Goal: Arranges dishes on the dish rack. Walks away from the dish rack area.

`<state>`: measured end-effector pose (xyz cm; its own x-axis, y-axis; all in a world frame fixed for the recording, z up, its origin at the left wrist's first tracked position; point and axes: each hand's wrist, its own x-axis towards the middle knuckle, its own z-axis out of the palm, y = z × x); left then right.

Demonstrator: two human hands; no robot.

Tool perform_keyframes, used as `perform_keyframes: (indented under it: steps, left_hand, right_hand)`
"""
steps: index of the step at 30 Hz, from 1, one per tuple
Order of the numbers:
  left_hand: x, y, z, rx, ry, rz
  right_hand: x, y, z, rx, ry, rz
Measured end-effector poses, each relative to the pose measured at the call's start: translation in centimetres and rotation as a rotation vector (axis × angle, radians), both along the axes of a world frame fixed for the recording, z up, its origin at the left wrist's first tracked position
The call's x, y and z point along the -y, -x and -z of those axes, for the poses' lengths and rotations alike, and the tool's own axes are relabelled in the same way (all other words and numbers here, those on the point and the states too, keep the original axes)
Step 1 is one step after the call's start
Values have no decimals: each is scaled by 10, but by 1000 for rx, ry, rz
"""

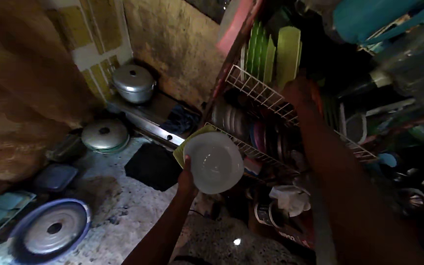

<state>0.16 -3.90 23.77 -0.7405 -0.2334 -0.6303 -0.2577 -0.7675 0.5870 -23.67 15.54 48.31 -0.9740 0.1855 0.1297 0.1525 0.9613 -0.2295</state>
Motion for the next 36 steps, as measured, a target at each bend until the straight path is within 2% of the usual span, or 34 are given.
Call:
perform_keyframes:
  steps: [5,9,14,21,23,25,27,29,30,31,33,35,36]
  left_hand:
    - [1,2,-3,3,-15,-11]
    - [-2,4,-9,-4,-13,25]
    - [-9,5,-19,-3,0,72]
    - [-15,1,-19,-83,-27,125]
    - [-14,-1,-23,-67,-33,122]
    - [-13,-3,-24,-58,-29,123]
    - [-9,-3,-24,-46,-23,133]
    - [-6,-2,-28,-33,-19,144]
    - [-4,-3,-30,-40,-20,158]
    - [-3,-3,-31,-43,-26,166]
    - [-1,-2,-32,-36,-36,182]
    - [-1,-1,-37,-24,-24,203]
    - [-1,-1,-41,-17,-13,203]
  right_hand:
    - [11,8,-14,147,-121,-23]
    - [6,23,-14,182,16,-67]
    - [9,29,-17,205,-5,-37]
    - [-4,46,1,306,244,-124]
    - [-5,36,-6,253,257,-111]
    - [-5,15,-11,93,201,-124]
    - [-11,-21,-7,-91,180,-238]
    - [-23,-62,19,-155,233,-362]
    - [-37,-77,47,-105,302,-378]
    - [-54,-89,81,2,413,-366]
    - [-85,-107,149,357,724,-260]
    - [-94,-133,190,670,1061,-153]
    - [-93,-148,202,684,1253,-103]
